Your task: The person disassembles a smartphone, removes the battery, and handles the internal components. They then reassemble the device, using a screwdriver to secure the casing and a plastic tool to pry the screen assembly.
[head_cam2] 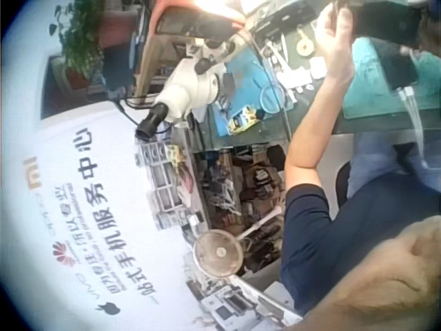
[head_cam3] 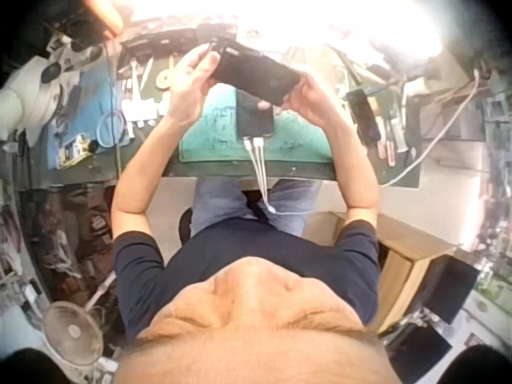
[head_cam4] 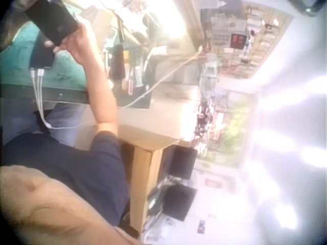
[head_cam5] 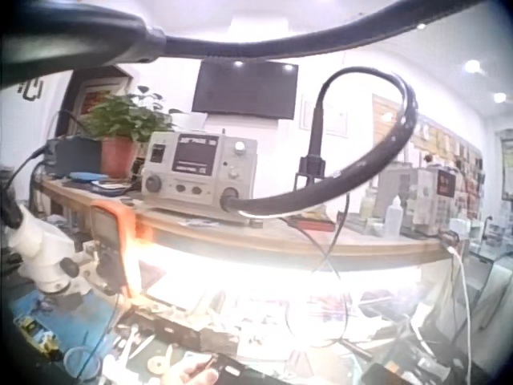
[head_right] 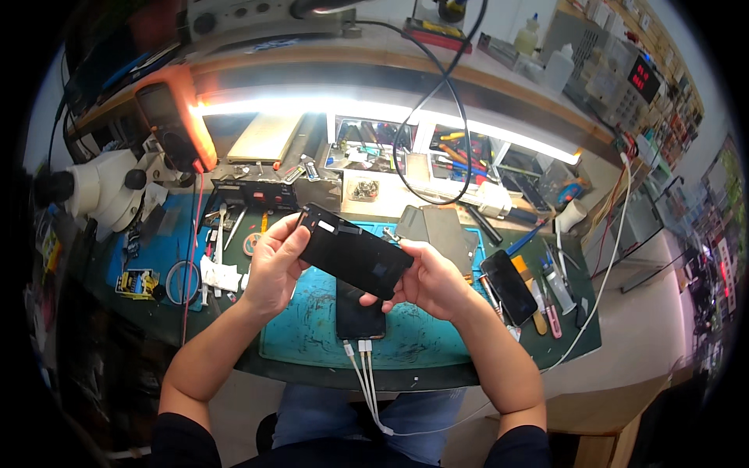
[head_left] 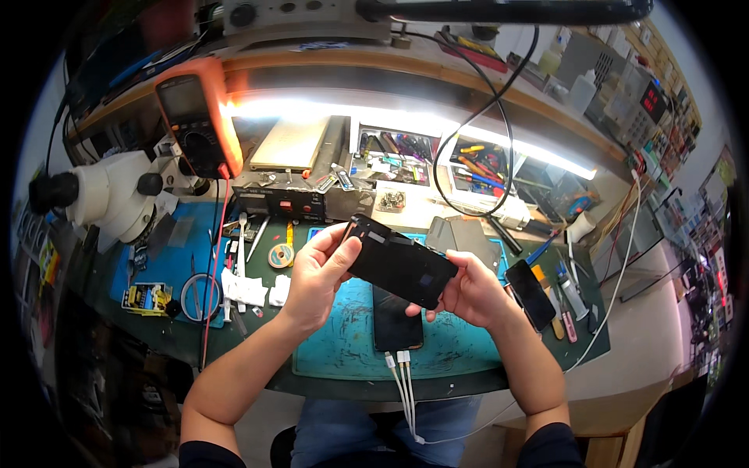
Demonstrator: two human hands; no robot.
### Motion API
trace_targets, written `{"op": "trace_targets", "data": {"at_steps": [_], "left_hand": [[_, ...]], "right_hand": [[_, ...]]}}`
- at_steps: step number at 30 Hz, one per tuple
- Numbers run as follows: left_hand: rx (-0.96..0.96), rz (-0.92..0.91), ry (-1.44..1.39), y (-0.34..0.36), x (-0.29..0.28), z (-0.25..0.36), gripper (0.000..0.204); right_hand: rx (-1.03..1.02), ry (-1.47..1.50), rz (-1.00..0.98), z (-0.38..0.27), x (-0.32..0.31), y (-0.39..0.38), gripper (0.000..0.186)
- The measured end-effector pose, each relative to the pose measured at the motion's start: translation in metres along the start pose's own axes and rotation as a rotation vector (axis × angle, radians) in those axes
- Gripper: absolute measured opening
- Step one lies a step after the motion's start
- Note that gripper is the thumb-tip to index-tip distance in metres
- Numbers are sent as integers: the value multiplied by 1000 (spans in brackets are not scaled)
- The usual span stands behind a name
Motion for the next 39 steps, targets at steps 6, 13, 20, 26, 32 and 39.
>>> {"op": "trace_targets", "data": {"at_steps": [6, 13, 20, 26, 32, 39], "left_hand": [[-105, 70, 94, -4, -10, -11, 28], [-174, -54, 288, -7, 10, -12, 40], [-262, -164, 281, -15, 26, -12, 30], [-206, -175, 233, -22, 35, -19, 29], [-177, -230, 321, -25, 35, -27, 33], [-219, -105, 420, -22, 22, -26, 24]], "right_hand": [[-197, -214, 347, -11, -6, -11, 28], [-316, -162, 458, -13, -22, -15, 25], [-403, -161, 472, -11, -25, -16, 22], [-346, -297, 287, 6, 11, -3, 34], [-357, -317, 279, 13, 15, 1, 36], [-331, -319, 284, 10, 12, 0, 35]]}}
Point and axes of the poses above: each hand's wrist, its own y-axis towards the middle knuckle, its own x-axis out of the palm, z = x × y, the point moved 6 cm from there along y, towards the middle knuckle, and after that the axes turned 2 degrees about x, right-handed, at the moved point
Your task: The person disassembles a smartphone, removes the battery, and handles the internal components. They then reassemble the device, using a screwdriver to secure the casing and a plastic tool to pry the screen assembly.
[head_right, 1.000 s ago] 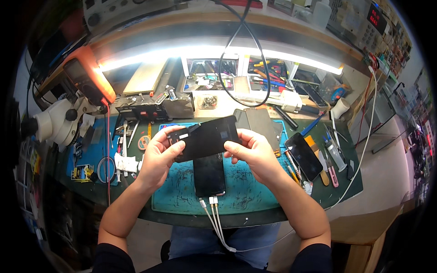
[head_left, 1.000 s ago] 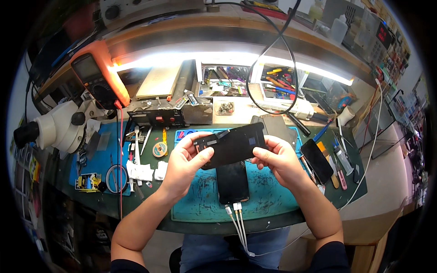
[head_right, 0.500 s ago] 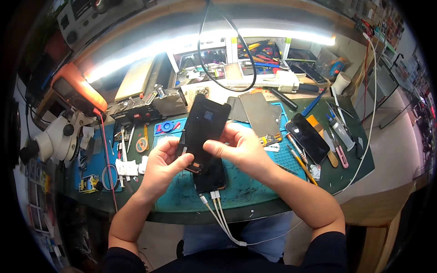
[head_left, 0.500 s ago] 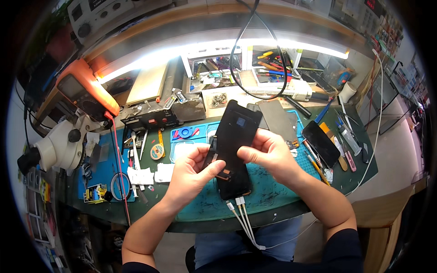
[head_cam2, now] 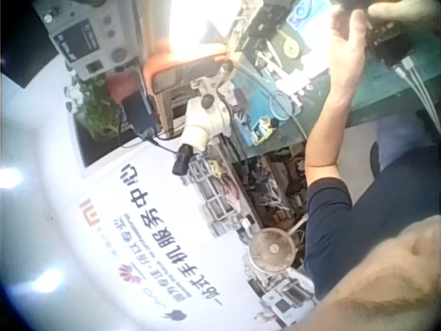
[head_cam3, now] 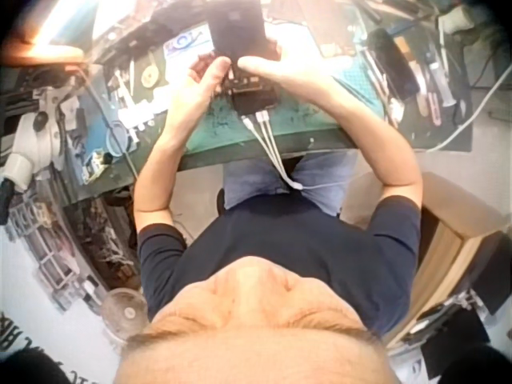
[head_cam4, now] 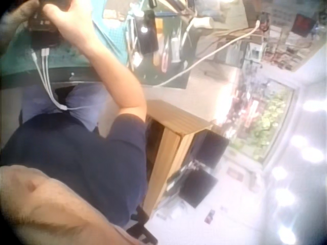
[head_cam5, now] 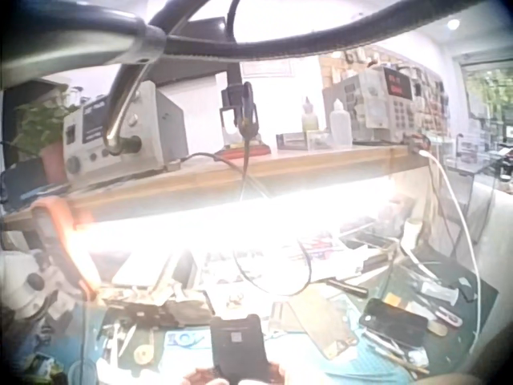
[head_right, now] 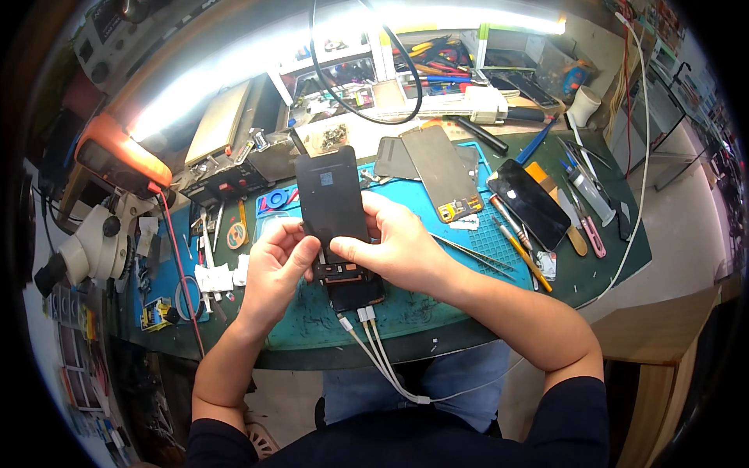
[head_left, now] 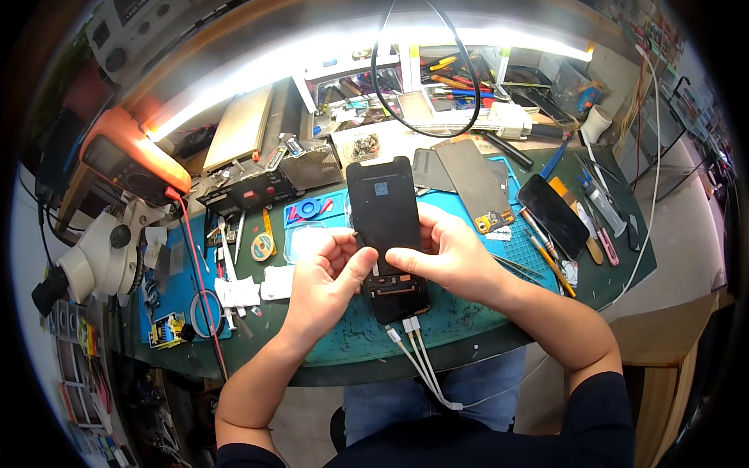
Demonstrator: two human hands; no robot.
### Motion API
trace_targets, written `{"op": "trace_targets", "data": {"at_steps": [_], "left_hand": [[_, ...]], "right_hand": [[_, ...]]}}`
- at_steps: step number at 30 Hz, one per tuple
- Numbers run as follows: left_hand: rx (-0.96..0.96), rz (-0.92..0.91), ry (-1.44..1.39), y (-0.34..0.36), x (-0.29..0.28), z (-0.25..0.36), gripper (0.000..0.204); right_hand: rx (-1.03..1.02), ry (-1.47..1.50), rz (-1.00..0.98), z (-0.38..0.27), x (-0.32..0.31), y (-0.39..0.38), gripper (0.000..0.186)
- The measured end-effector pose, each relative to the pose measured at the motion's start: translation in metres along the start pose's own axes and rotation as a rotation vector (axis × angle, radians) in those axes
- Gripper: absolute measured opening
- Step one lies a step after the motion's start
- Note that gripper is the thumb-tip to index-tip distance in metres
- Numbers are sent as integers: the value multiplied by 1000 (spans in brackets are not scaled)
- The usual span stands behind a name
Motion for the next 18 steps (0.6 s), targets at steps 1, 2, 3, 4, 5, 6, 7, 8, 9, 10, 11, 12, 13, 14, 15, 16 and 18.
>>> {"op": "trace_targets", "data": {"at_steps": [1, 2, 3, 4, 5, 6, 7, 8, 9, 10, 11, 12, 13, 14, 15, 16, 18], "left_hand": [[12, 12, 12, 0, 1, 2, 23], [28, 11, 13, 0, 2, 4, 23], [22, 18, 19, 0, 2, 4, 23], [15, 26, 25, 0, 1, 4, 23], [9, 33, 31, 0, 1, 4, 23], [14, 34, 35, 0, 0, 4, 24], [19, 35, 40, 0, 0, 3, 24], [24, 35, 44, 1, 0, 3, 25], [22, 36, 31, 1, 1, 3, 26], [19, 36, 18, 2, 2, 4, 27], [16, 36, 4, 2, 3, 4, 29], [22, 30, 0, 2, 3, 4, 30], [28, 24, -5, 2, 2, 4, 31], [33, 18, -9, 1, 2, 3, 33], [45, 35, 13, 1, 2, 5, 32], [57, 53, 35, 0, 3, 7, 32], [68, 64, 65, 0, 3, 8, 32]], "right_hand": [[-4, 3, 3, 1, 0, 0, 35], [-8, 7, 5, 3, 0, 1, 36], [-13, 10, 7, 4, 0, 1, 36], [-1, -2, 1, 3, 0, 1, 38], [10, -14, -5, 1, 1, 1, 40], [22, -26, -11, 0, 2, 0, 43], [8, -31, -17, 1, 3, 0, 45], [-6, -36, -24, 1, 3, 1, 48], [-20, -42, -31, 3, 4, 1, 51], [-31, -51, -26, 4, 3, 1, 52], [-42, -60, -20, 6, 2, 2, 54], [-52, -68, -17, 8, 2, 2, 56], [-69, -73, -24, 8, 4, 2, 56], [-85, -78, -30, 8, 6, 2, 56], [-101, -84, -39, 8, 8, 2, 56], [-70, -109, -52, 7, 10, 2, 57], [-11, -161, -73, 0, 14, -2, 58]]}}
Point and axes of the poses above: each hand's wrist, its own y-axis towards the middle knuckle, its own x-axis out of the palm, z = x × y, the point moved 6 cm from there along y, towards the middle knuckle, and after that the axes turned 2 degrees about x, right-handed, at the moved point
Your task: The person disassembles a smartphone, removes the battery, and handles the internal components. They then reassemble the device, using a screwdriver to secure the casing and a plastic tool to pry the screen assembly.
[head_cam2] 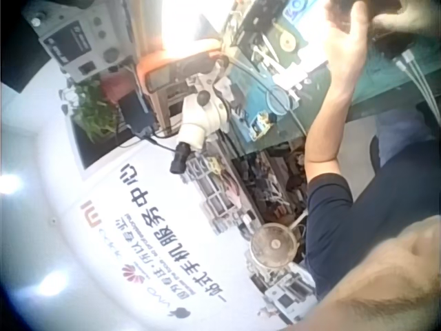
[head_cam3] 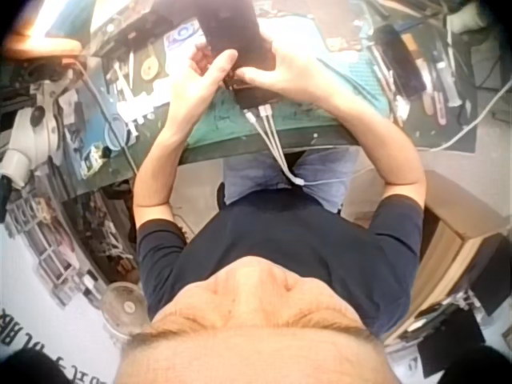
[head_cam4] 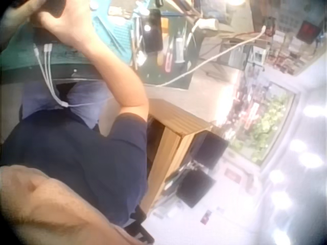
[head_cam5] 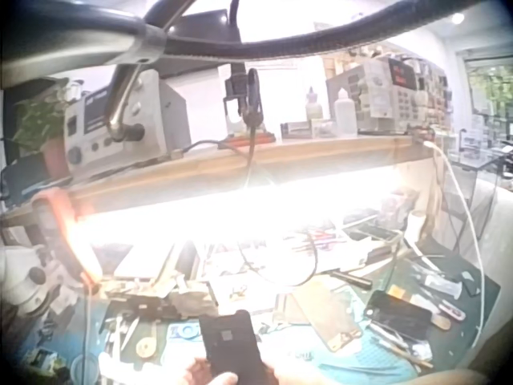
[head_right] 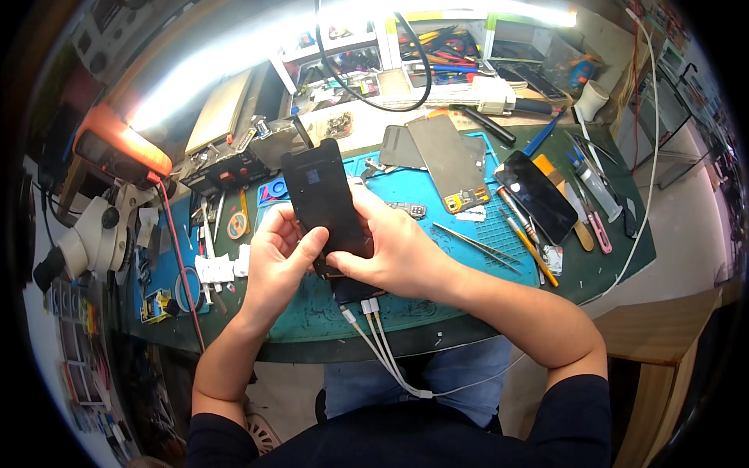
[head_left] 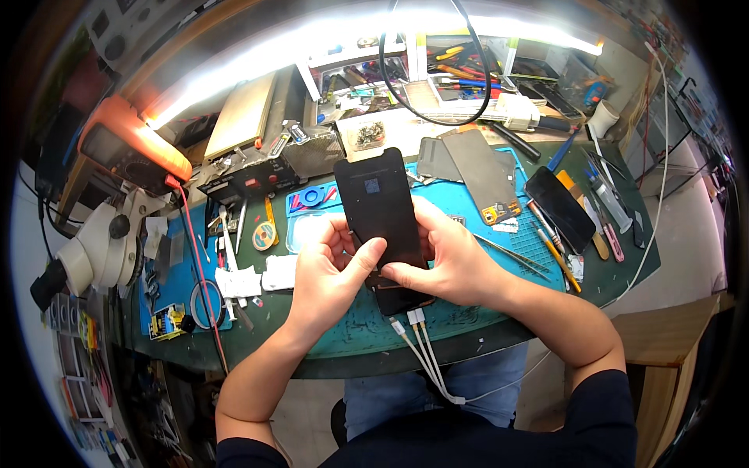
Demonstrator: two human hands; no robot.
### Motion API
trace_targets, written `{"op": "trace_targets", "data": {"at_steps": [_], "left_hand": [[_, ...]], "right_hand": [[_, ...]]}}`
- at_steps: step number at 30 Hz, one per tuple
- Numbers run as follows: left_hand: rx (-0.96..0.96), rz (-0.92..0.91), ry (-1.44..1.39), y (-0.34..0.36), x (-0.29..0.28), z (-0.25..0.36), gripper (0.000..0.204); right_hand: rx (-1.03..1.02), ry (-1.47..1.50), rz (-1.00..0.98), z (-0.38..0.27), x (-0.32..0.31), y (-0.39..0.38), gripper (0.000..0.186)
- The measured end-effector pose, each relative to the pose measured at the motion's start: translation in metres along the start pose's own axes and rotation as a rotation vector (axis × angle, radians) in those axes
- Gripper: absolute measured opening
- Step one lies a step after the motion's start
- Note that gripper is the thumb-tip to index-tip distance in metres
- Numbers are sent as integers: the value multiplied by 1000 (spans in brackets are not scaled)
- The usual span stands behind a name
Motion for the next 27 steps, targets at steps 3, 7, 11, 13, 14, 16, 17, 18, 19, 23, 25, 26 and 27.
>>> {"op": "trace_targets", "data": {"at_steps": [3, 7, 11, 13, 14, 16, 17, 18, 19, 23, 25, 26, 27], "left_hand": [[6, -11, 11, 1, -1, 2, 31], [13, -1, 3, 2, -4, 5, 34], [36, 34, -40, 4, -10, -1, 37], [38, 30, -37, 4, -10, 1, 38], [38, 28, -36, 5, -10, 1, 38], [29, 25, -28, 5, -8, 2, 38], [25, 23, -24, 4, -8, 3, 39], [25, 13, -24, 4, -7, 3, 39], [25, 3, -24, 3, -7, 2, 39], [32, -2, -21, 1, -5, 2, 42], [40, -1, -29, 1, -4, 3, 43], [43, 0, -33, 1, -3, 4, 44], [52, 1, -25, 0, -2, 4, 44]], "right_hand": [[-15, -31, 33, -3, -1, -2, 57], [-91, 38, 69, 3, -6, 1, 58], [-22, 144, 88, 1, -12, 1, 59], [-2, 166, 87, -1, -14, 1, 59], [-10, 187, 82, 0, -14, 2, 59], [-37, 188, 85, 2, -15, 2, 59], [-56, 168, 91, 4, -15, 2, 59], [-76, 149, 94, 4, -15, 2, 59], [-75, 146, 106, 4, -15, 2, 59], [-85, 142, 138, 2, -15, -1, 58], [-113, 124, 151, 1, -15, -1, 58], [-136, 103, 160, -2, -14, -1, 57], [-158, 83, 169, -4, -14, -1, 57]]}}
Point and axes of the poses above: each hand's wrist, its own y-axis towards the middle knuckle, its own x-axis out of the palm, z = x × y, the point moved 6 cm from there along y, towards the middle knuckle, and after that the axes turned 2 degrees about x, right-handed, at the moved point
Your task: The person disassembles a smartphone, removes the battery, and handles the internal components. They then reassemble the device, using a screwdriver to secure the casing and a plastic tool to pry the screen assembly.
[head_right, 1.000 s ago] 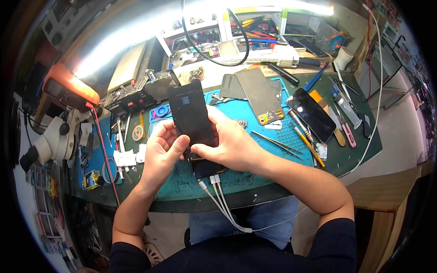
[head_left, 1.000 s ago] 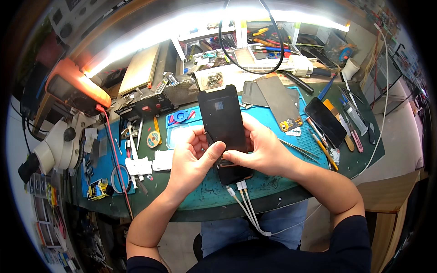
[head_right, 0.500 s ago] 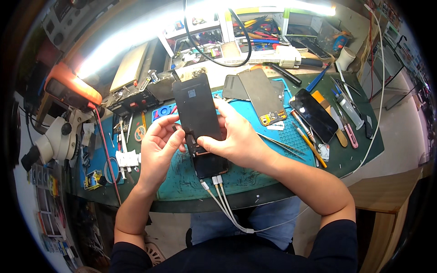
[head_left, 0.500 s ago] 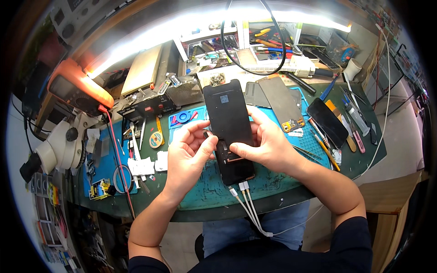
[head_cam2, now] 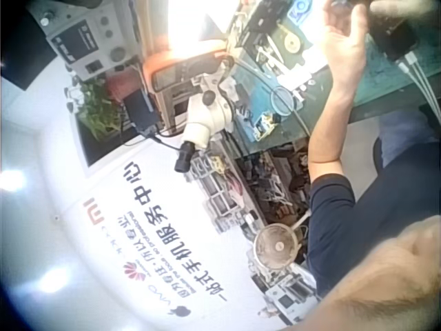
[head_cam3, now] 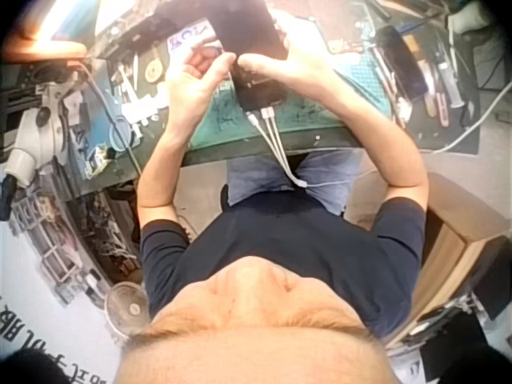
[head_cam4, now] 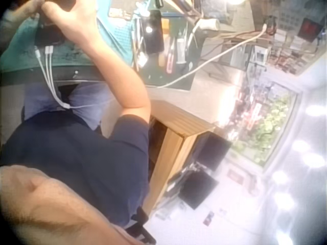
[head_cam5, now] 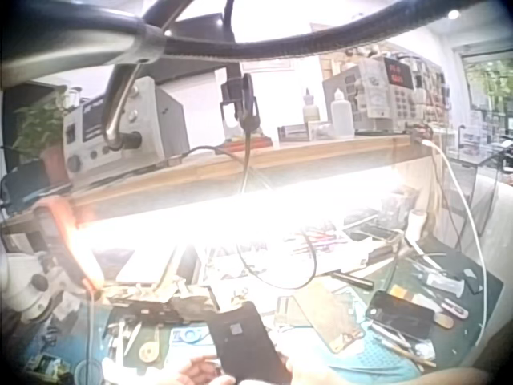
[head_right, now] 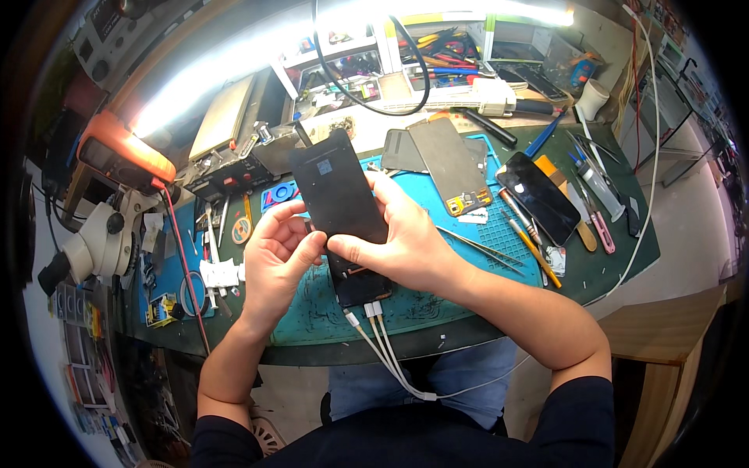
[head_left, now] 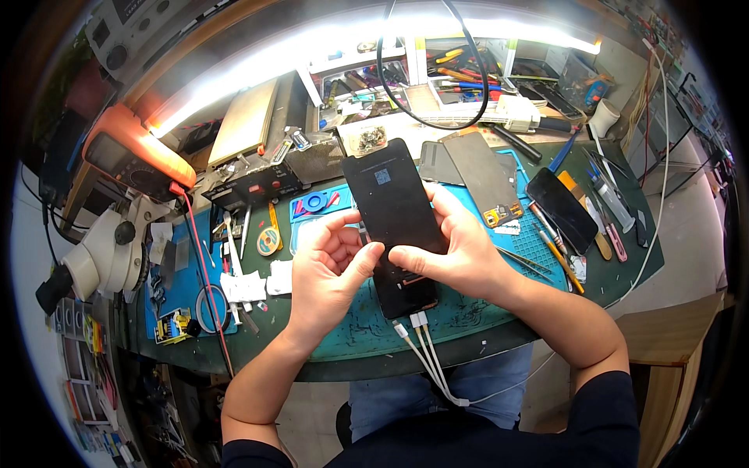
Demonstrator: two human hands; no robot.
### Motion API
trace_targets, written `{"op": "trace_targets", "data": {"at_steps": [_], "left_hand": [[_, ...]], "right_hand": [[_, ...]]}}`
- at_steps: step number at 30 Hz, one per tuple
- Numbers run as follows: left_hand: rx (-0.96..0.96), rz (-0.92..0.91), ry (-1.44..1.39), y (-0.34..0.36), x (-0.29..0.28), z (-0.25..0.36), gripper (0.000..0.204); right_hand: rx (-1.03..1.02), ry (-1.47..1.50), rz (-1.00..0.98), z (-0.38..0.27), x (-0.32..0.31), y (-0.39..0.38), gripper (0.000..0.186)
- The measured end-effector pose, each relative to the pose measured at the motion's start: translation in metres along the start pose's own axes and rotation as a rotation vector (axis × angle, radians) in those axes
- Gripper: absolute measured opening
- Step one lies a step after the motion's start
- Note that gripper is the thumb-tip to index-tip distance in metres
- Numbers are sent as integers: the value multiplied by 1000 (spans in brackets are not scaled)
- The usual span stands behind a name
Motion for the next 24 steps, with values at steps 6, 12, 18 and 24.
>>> {"op": "trace_targets", "data": {"at_steps": [6, 12, 18, 24], "left_hand": [[-7, -11, 20, -2, 2, -4, 48], [-135, -36, -149, -1, 0, -6, 51], [-194, -69, -210, -2, -3, -15, 51], [-215, -44, -388, 0, 2, -10, 46]], "right_hand": [[51, -39, 42, 4, -3, -1, 54], [123, 115, 16, 1, -1, -1, 53], [136, 99, -8, -2, 1, -2, 52], [148, 22, -10, 4, -2, -1, 49]]}}
Point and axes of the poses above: each hand's wrist, its own y-axis towards the middle knuckle, its own x-axis out of the palm, z = x × y, the point moved 6 cm from there along y, towards the middle knuckle, and after that the axes turned 2 degrees about x, right-handed, at the moved point
